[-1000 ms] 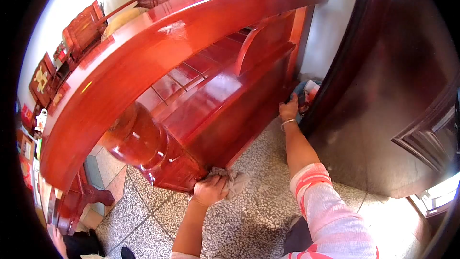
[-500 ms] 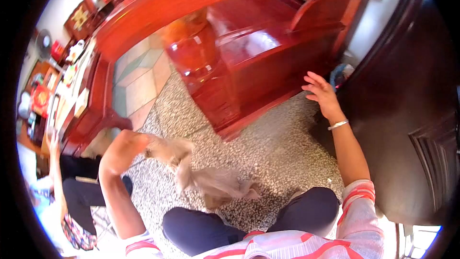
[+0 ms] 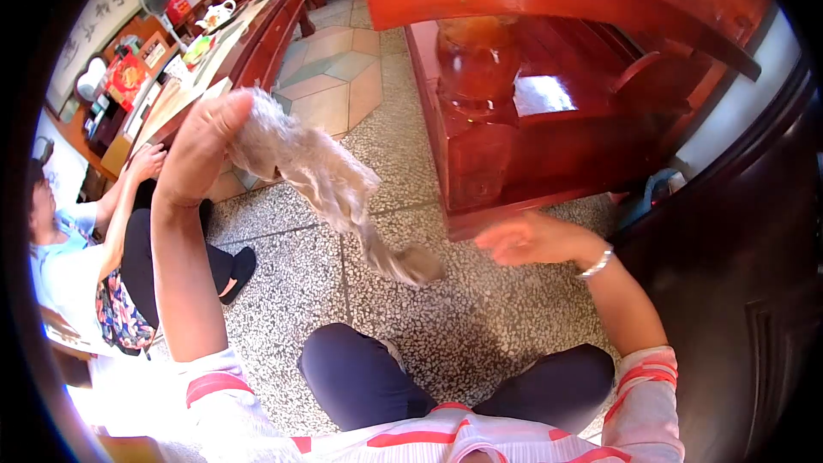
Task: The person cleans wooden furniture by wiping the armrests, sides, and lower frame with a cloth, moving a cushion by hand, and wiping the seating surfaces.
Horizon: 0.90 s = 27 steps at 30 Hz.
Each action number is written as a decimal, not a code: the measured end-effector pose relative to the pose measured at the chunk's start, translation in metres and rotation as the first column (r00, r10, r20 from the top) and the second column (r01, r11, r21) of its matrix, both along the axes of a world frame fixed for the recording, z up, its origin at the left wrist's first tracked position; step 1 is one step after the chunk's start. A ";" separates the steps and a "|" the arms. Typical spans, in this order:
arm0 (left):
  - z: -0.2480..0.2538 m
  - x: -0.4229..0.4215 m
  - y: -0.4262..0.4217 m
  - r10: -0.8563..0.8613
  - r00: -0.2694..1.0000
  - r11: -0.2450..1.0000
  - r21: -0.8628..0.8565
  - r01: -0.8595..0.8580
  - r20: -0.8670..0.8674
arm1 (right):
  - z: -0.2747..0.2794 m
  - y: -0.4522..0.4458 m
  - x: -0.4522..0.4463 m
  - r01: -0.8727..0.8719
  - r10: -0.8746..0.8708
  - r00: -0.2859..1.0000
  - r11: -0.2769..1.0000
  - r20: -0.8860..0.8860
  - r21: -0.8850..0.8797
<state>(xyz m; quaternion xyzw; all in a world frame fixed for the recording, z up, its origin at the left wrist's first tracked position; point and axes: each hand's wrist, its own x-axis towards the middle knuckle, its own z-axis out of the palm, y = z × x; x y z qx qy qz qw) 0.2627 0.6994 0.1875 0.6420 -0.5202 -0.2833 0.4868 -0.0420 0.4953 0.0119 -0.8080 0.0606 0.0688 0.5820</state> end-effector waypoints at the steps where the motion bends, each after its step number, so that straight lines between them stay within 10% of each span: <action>1: 0.003 0.003 0.001 -0.011 0.996 0.997 -0.076 0.004 -0.089 | -0.003 0.003 0.018 -0.052 0.052 0.999 0.995 -0.006 -0.083; 5: 0.014 -0.002 0.009 -0.047 0.970 0.946 -0.323 -0.033 -0.239 | -0.015 0.038 0.086 0.204 -0.187 0.975 0.967 0.121 -0.152; 9: 0.013 0.004 0.028 0.034 0.877 0.890 -0.384 -0.245 -0.480 | -0.087 0.059 0.153 0.402 -0.095 0.791 0.826 0.605 -0.396; 12: 0.003 0.021 0.049 0.080 0.883 0.886 -0.372 -0.275 -0.462 | -0.076 0.053 0.150 0.226 -0.221 0.974 0.953 0.047 -0.202; 16: -0.051 0.076 0.058 0.212 0.973 0.968 -0.116 -0.221 -0.085 | -0.030 0.016 0.121 0.062 -0.079 0.958 0.996 0.276 0.069; 18: -0.098 0.099 0.046 -0.067 0.906 0.827 0.531 -0.185 0.419 | 0.010 0.018 0.104 -0.012 -0.355 0.907 0.514 0.226 0.857; 19: -0.108 0.067 0.035 -0.259 0.715 0.638 0.671 -0.378 0.650 | 0.008 0.018 0.110 0.142 -0.324 0.936 0.704 0.138 0.696; 20: -0.116 0.034 0.024 -0.503 0.457 0.432 0.671 -0.602 0.734 | -0.006 0.013 0.113 0.089 -0.113 0.958 0.991 0.263 0.102; 22: -0.149 0.027 0.027 -0.312 0.648 0.719 0.619 -0.316 0.694 | 0.015 0.020 0.099 0.074 -0.006 0.991 0.861 0.136 -0.504; 24: -0.167 0.009 0.008 -0.422 0.843 0.818 0.541 0.195 0.334 | 0.027 0.036 0.081 0.109 -0.021 0.952 0.956 0.306 -0.272; 27: -0.188 -0.037 -0.016 -0.572 0.820 0.757 0.384 0.528 0.000 | 0.046 0.052 0.059 0.120 -0.156 0.944 0.983 0.292 0.139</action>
